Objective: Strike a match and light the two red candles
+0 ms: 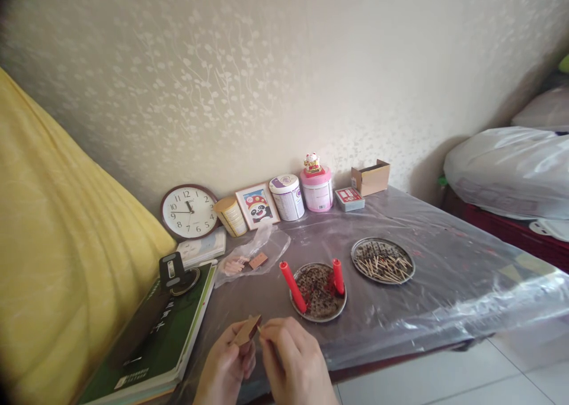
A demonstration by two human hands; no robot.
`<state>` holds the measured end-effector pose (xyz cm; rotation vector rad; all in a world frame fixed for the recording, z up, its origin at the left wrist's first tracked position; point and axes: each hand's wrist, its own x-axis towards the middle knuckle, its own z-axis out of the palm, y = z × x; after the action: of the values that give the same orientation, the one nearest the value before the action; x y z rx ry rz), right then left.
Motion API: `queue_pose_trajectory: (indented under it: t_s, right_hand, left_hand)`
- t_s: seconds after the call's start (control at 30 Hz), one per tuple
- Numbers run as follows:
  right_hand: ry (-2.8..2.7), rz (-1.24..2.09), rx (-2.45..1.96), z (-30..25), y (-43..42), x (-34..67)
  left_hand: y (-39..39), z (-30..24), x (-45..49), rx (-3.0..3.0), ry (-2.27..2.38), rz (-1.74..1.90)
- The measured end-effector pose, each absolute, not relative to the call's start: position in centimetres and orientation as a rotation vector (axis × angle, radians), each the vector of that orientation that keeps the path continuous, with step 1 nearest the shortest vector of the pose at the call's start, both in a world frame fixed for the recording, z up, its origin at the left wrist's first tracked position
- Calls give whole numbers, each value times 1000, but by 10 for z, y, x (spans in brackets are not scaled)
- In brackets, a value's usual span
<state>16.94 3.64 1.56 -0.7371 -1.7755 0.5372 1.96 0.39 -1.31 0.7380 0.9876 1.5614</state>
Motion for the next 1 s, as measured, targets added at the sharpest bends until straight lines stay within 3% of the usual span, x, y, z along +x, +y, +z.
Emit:
queue_pose_trajectory:
  t_s: [0.13,0.3,1.0]
  right_hand:
    - [-1638,751,-1084,11,45,167]
    - [-1469,969,-1151,15,45,167]
    - [-1488,913,-1205,24,44,175]
  left_hand:
    - [-4,-3,14,759,899,1579]
    - [0,11,-7,398,1016,1794]
    - [4,13,-12,229,1069,1896]
